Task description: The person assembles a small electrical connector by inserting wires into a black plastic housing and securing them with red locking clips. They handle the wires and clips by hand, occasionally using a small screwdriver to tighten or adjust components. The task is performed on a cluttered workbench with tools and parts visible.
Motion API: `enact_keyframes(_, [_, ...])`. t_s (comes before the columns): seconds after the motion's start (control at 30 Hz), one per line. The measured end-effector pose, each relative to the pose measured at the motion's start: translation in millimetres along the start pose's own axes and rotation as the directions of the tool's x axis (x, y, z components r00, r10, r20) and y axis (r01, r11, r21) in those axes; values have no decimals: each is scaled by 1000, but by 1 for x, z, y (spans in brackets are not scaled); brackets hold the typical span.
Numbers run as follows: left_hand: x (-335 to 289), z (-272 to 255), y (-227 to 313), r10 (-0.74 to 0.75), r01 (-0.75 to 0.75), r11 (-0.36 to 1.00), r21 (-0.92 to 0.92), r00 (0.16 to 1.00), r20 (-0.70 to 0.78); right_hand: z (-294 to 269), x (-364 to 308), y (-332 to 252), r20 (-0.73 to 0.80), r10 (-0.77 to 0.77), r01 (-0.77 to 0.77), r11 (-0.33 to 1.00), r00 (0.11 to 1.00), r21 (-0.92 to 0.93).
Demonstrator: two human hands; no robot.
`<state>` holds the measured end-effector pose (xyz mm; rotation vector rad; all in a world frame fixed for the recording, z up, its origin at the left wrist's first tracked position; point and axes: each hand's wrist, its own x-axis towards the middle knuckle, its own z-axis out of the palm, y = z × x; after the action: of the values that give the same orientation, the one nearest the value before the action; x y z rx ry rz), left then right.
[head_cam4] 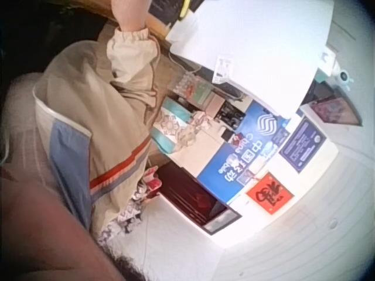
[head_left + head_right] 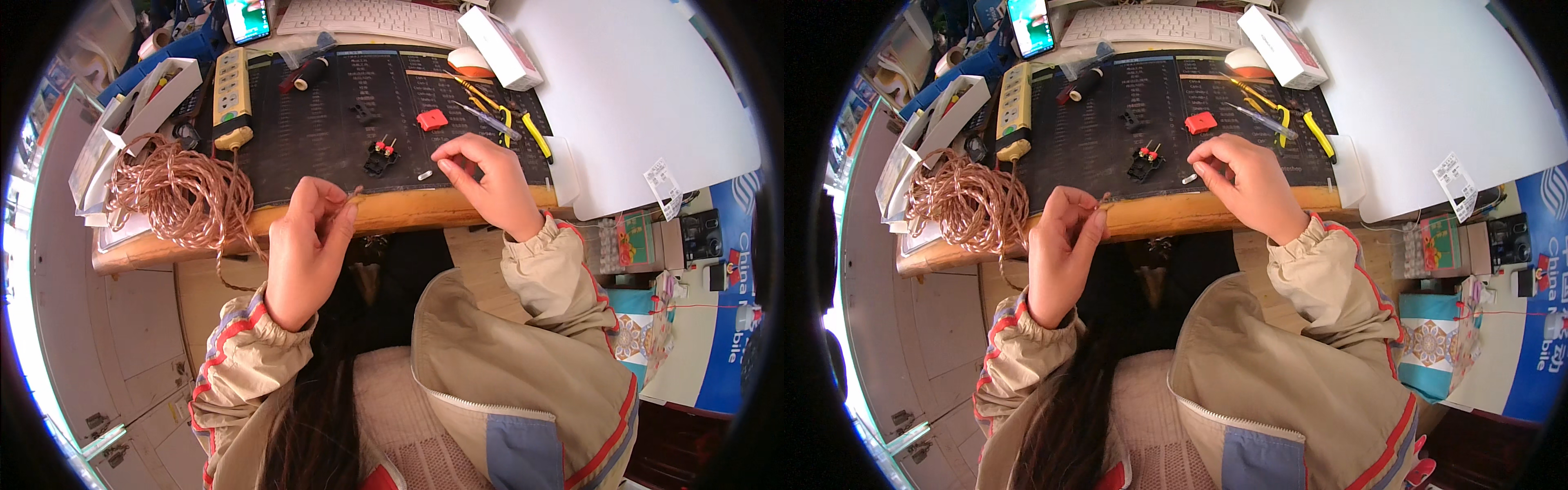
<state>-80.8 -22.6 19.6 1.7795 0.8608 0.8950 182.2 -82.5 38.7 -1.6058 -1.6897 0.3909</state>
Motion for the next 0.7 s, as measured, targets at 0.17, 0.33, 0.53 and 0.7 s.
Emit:
enact_keyframes(0.17, [20,13,-8,191,-179,972,149,979,-69,1,27,18,150,-93,101,994,984,-44])
enact_keyframes(0.33, [37,28,-18,314,-271,926,262,940,-135,10,56,35,265,-250,260,966,931,-3])
enact_keyframes(0.53, [44,38,-26,215,-174,943,283,969,-119,23,66,49,298,-270,271,962,915,40])
enact_keyframes(0.7, [50,43,-32,257,-218,932,289,961,-105,26,72,54,215,-279,273,960,936,58])
